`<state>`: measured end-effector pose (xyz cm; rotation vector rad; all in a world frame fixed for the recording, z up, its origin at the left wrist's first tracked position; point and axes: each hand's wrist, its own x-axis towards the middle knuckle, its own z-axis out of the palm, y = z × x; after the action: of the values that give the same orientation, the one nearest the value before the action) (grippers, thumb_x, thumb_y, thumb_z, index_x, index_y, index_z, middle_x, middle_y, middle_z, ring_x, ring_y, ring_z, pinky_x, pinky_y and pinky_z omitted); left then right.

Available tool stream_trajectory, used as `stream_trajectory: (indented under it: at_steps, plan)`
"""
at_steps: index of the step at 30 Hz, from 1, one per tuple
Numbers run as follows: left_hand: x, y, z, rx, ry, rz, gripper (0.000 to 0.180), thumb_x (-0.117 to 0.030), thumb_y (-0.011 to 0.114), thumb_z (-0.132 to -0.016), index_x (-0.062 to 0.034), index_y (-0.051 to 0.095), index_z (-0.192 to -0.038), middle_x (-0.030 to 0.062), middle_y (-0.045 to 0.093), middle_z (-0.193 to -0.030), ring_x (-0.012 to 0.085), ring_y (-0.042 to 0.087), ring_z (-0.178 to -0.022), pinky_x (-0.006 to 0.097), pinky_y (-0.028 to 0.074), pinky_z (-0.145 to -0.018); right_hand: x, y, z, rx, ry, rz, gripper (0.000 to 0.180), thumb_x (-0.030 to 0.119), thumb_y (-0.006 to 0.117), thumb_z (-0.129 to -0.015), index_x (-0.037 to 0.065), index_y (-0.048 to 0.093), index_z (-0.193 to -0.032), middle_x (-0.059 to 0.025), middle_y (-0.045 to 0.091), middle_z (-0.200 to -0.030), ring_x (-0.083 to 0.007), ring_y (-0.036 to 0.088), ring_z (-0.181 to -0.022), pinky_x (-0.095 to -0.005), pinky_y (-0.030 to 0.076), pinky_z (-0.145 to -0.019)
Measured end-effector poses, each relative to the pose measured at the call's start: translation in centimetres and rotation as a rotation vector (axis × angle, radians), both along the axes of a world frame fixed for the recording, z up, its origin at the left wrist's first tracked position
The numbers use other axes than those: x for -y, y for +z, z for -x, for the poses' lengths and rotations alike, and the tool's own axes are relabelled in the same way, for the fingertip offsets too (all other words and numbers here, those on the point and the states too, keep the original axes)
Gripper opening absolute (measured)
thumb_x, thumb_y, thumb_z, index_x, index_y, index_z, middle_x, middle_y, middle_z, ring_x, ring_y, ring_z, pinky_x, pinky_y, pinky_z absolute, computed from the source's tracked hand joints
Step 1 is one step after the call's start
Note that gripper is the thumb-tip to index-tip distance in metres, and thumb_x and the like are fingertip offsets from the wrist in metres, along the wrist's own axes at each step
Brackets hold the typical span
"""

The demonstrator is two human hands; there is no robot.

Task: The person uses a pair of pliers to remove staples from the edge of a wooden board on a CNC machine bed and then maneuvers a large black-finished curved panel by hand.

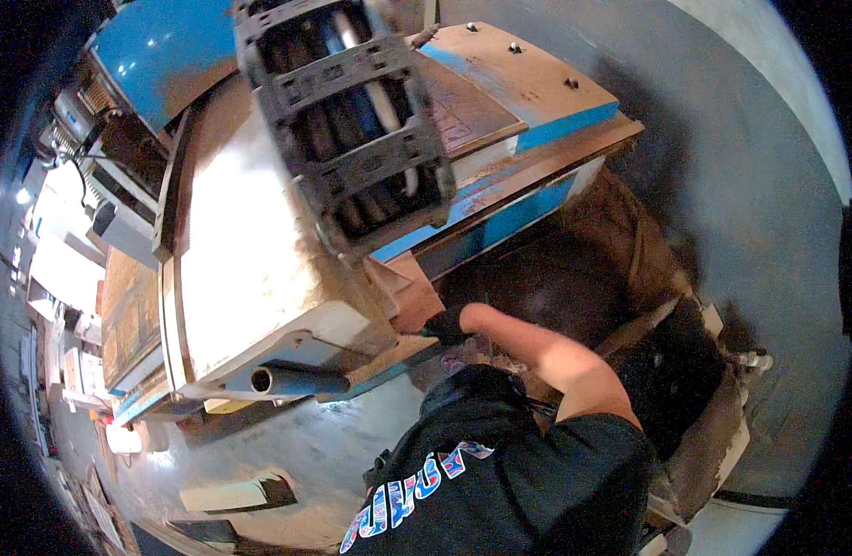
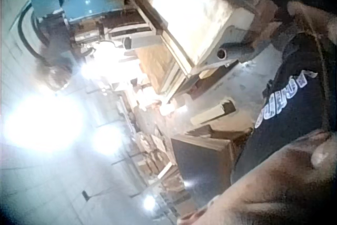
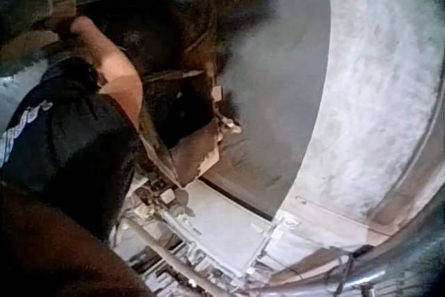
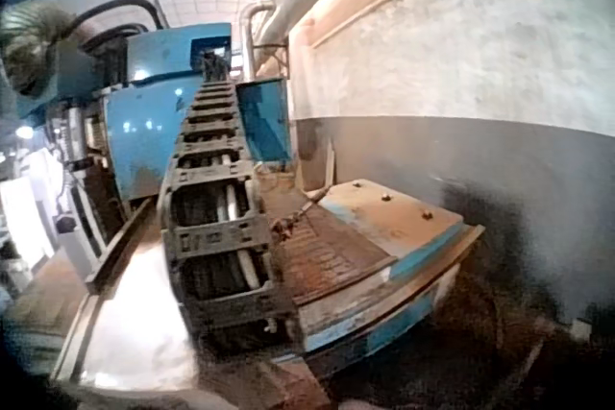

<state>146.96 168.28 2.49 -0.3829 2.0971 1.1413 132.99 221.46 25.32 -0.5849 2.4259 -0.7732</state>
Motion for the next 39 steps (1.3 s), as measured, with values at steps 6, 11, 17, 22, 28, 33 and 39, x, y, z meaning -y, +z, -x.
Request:
stream_trajectory:
  at_steps: [6, 11, 17, 22, 28, 33, 39]
  plan:
    - [-0.2, 1.3, 0.5, 0.005, -0.005, 0.038, 0.021, -0.020, 0.066, -0.081, -0.0024, 0.065, -0.092, 0.0075, 0.064, -0.077, 0.0178, 0.057, -0.061, 0.031, 0.046, -0.053, -8.1, -4.1, 7.0, 0.144, -0.449, 0.087, 0.046, 0.029, 0.067, -0.073, 0.007, 0.056, -0.113, -0.0146, 0.060, -0.106, -0.0270, 0.055, -0.083, -0.0407, 0.045, -0.075]
    - [0.3, 2.7, 0.8, -0.011, -0.013, 0.058, 0.021, -0.020, 0.066, -0.081, -0.0026, 0.065, -0.092, 0.0075, 0.064, -0.078, 0.0178, 0.057, -0.062, 0.031, 0.046, -0.054, -12.9, -1.0, 13.6, -0.114, -1.023, -0.079, 0.062, 0.029, 0.062, -0.075, 0.013, 0.040, -0.131, -0.0234, 0.048, -0.125, -0.0360, 0.056, -0.098, -0.0431, 0.045, -0.086]
    - [-1.3, 4.1, -0.4, 0.018, 0.067, 0.095, 0.021, -0.021, 0.066, -0.082, -0.0027, 0.065, -0.093, 0.0074, 0.065, -0.079, 0.0178, 0.058, -0.063, 0.031, 0.046, -0.054, -12.9, 7.5, 16.5, -0.380, -1.056, -0.003, 0.068, 0.033, 0.060, -0.076, 0.023, 0.030, -0.135, -0.0278, 0.044, -0.122, -0.0441, 0.053, -0.104, -0.0495, 0.043, -0.090]
    - [-3.5, 4.9, 0.5, 0.029, 0.097, 0.102, 0.021, -0.021, 0.066, -0.082, -0.0028, 0.065, -0.093, 0.0074, 0.065, -0.080, 0.0178, 0.058, -0.064, 0.031, 0.047, -0.054, -14.2, 6.6, 18.7, -0.608, -1.070, -0.126, 0.040, 0.031, 0.059, -0.081, 0.019, 0.051, -0.119, -0.0175, 0.050, -0.116, -0.0380, 0.056, -0.095, -0.0480, 0.047, -0.081]
    - [-4.3, 6.1, -1.2, 0.049, 0.150, 0.119, 0.022, -0.021, 0.065, -0.082, -0.0030, 0.065, -0.093, 0.0073, 0.065, -0.081, 0.0178, 0.058, -0.064, 0.031, 0.047, -0.055, -14.1, 5.4, 21.8, -0.681, -1.037, -0.166, 0.031, 0.030, 0.058, -0.081, 0.019, 0.057, -0.111, -0.0160, 0.051, -0.112, -0.0367, 0.055, -0.093, -0.0465, 0.048, -0.078]
    - [-6.2, 6.2, -0.6, 0.046, 0.210, 0.088, 0.022, -0.021, 0.065, -0.082, -0.0031, 0.065, -0.094, 0.0073, 0.065, -0.082, 0.0178, 0.058, -0.065, 0.031, 0.047, -0.055, -17.5, 4.0, 22.0, -0.715, -1.014, -0.229, 0.027, 0.034, 0.054, -0.084, 0.019, 0.058, -0.106, -0.0152, 0.052, -0.106, -0.0353, 0.055, -0.091, -0.0459, 0.049, -0.076]
    - [-7.8, 5.2, -0.7, 0.063, 0.375, 0.011, 0.022, -0.022, 0.065, -0.082, -0.0032, 0.065, -0.094, 0.0072, 0.065, -0.083, 0.0178, 0.059, -0.066, 0.032, 0.047, -0.055, -19.7, 5.1, 20.4, -0.732, -1.078, -0.370, 0.026, 0.037, 0.050, -0.087, 0.019, 0.061, -0.102, -0.0128, 0.054, -0.106, -0.0346, 0.056, -0.086, -0.0457, 0.050, -0.074]
